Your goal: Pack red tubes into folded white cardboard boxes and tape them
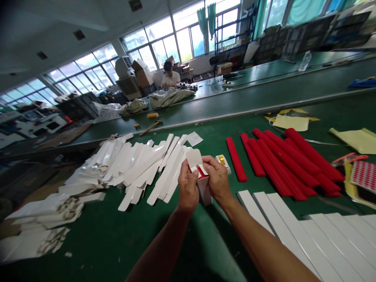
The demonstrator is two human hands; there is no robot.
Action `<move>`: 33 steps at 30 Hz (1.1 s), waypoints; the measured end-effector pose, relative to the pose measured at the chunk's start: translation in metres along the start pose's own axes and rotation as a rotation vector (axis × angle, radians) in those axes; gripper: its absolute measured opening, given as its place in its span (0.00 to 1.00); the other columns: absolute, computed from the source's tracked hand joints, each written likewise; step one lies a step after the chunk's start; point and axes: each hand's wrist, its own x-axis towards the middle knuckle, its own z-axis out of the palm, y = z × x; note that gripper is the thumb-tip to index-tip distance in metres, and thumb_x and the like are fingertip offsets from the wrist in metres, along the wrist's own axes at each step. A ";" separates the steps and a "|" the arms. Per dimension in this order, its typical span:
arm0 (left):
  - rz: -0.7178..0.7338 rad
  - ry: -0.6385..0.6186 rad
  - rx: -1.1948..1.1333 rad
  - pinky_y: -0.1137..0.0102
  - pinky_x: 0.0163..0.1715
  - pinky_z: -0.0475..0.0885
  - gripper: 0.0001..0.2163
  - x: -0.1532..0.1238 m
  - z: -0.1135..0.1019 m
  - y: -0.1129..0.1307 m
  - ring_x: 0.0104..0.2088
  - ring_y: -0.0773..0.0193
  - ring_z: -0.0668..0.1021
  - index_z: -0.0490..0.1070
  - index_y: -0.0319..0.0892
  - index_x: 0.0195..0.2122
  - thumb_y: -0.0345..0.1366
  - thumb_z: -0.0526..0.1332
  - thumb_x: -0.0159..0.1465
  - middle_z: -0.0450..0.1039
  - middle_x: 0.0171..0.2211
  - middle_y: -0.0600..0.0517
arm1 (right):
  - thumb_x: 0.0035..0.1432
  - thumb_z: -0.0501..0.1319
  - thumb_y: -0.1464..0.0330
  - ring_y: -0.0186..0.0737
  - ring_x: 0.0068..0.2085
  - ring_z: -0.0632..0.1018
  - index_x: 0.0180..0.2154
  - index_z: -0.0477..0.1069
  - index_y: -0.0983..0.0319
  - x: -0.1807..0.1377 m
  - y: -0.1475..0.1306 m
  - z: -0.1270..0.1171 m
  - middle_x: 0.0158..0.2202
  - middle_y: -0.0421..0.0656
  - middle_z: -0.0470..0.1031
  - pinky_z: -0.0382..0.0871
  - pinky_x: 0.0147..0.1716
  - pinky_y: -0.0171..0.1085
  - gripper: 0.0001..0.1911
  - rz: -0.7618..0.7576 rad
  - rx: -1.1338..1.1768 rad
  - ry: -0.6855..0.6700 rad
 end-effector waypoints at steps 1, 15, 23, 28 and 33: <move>0.024 -0.003 0.057 0.63 0.51 0.73 0.16 -0.001 -0.003 0.000 0.49 0.58 0.76 0.65 0.41 0.55 0.39 0.50 0.70 0.70 0.48 0.44 | 0.55 0.59 0.67 0.40 0.37 0.74 0.35 0.74 0.59 0.000 0.002 0.001 0.34 0.41 0.75 0.68 0.37 0.37 0.07 -0.057 -0.009 0.007; 0.609 -0.184 0.760 0.61 0.52 0.74 0.21 0.010 -0.047 0.018 0.53 0.56 0.75 0.58 0.34 0.62 0.31 0.55 0.68 0.72 0.52 0.37 | 0.61 0.53 0.60 0.49 0.50 0.75 0.55 0.66 0.63 -0.031 0.025 0.000 0.52 0.50 0.73 0.71 0.49 0.44 0.23 -0.384 -0.308 -0.102; 0.485 -0.486 0.881 0.64 0.46 0.77 0.16 0.022 -0.061 0.057 0.46 0.59 0.78 0.68 0.38 0.57 0.33 0.52 0.70 0.75 0.46 0.42 | 0.58 0.58 0.66 0.49 0.45 0.79 0.56 0.57 0.62 -0.034 0.035 0.012 0.47 0.52 0.74 0.77 0.42 0.45 0.25 -0.569 -0.642 -0.054; 0.536 -0.514 0.980 0.59 0.55 0.74 0.16 0.020 -0.057 0.061 0.55 0.54 0.75 0.71 0.34 0.53 0.32 0.51 0.69 0.73 0.53 0.38 | 0.59 0.55 0.69 0.49 0.47 0.79 0.56 0.55 0.61 -0.031 0.039 0.011 0.47 0.52 0.74 0.76 0.44 0.46 0.24 -0.617 -0.652 -0.097; 0.715 -0.504 1.098 0.59 0.60 0.70 0.17 0.020 -0.055 0.051 0.60 0.52 0.71 0.69 0.28 0.54 0.30 0.51 0.69 0.71 0.55 0.33 | 0.59 0.54 0.71 0.49 0.47 0.78 0.57 0.53 0.61 -0.025 0.042 0.009 0.48 0.53 0.73 0.76 0.44 0.47 0.25 -0.609 -0.617 -0.163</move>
